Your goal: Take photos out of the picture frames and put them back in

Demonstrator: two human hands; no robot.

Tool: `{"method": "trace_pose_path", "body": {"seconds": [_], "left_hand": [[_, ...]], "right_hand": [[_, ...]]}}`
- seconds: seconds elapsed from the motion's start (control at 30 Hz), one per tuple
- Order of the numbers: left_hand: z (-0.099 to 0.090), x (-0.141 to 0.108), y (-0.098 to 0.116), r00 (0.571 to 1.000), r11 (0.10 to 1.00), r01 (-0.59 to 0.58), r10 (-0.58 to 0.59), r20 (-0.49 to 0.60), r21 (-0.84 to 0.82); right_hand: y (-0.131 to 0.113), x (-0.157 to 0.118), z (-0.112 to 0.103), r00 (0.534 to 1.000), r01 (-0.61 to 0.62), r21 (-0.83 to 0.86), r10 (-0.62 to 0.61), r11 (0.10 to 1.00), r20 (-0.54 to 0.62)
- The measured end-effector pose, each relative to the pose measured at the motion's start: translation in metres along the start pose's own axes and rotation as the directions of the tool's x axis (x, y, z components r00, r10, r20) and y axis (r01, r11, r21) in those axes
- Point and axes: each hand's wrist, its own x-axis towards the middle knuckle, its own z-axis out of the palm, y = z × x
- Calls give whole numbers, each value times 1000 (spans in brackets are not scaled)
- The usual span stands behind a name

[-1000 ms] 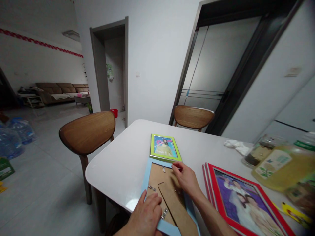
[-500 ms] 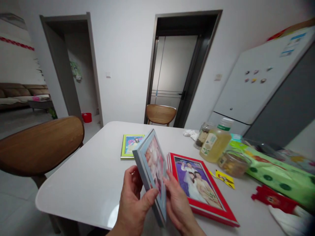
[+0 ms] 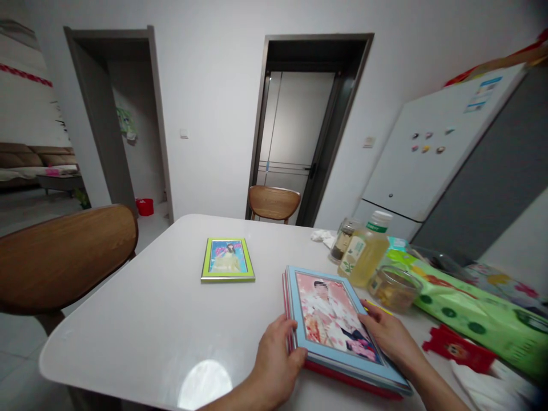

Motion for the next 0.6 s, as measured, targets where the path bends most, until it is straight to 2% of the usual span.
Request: {"method": "trace_pose_path", "body": {"seconds": [0.1, 0.17, 0.23, 0.3, 0.37, 0.4, 0.47, 0.5, 0.6], "left_hand": [[-11, 1, -5, 997, 989, -46, 38, 61, 143], [-26, 11, -12, 997, 940, -68, 51, 57, 334], [-49, 28, -22, 998, 819, -51, 60, 4, 572], [-75, 49, -36, 997, 747, -6, 56, -54, 665], [-100, 67, -48, 996, 699, 39, 34, -88, 714], [-111, 72, -52, 996, 677, 51, 24, -91, 734], [-126, 74, -55, 997, 635, 60, 7, -83, 770], [-131, 70, -54, 997, 616, 58, 1, -74, 786], [-135, 44, -48, 999, 566, 50, -19, -47, 823]], "right_hand": [[5, 4, 4, 999, 46, -146, -48, 988, -8], [-7, 2, 1, 999, 37, -193, -43, 981, -28], [-32, -8, 1, 993, 64, -174, -80, 983, -83], [-70, -25, 11, 971, 189, -81, -198, 979, -130], [-111, -47, 33, 930, 364, 62, -360, 929, -70], [-129, -57, 48, 893, 449, 104, -449, 888, -23], [-157, -71, 82, 816, 568, 130, -576, 813, 42], [-164, -74, 98, 798, 594, 123, -602, 795, 37], [-162, -64, 138, 825, 564, 77, -565, 822, -13]]}}
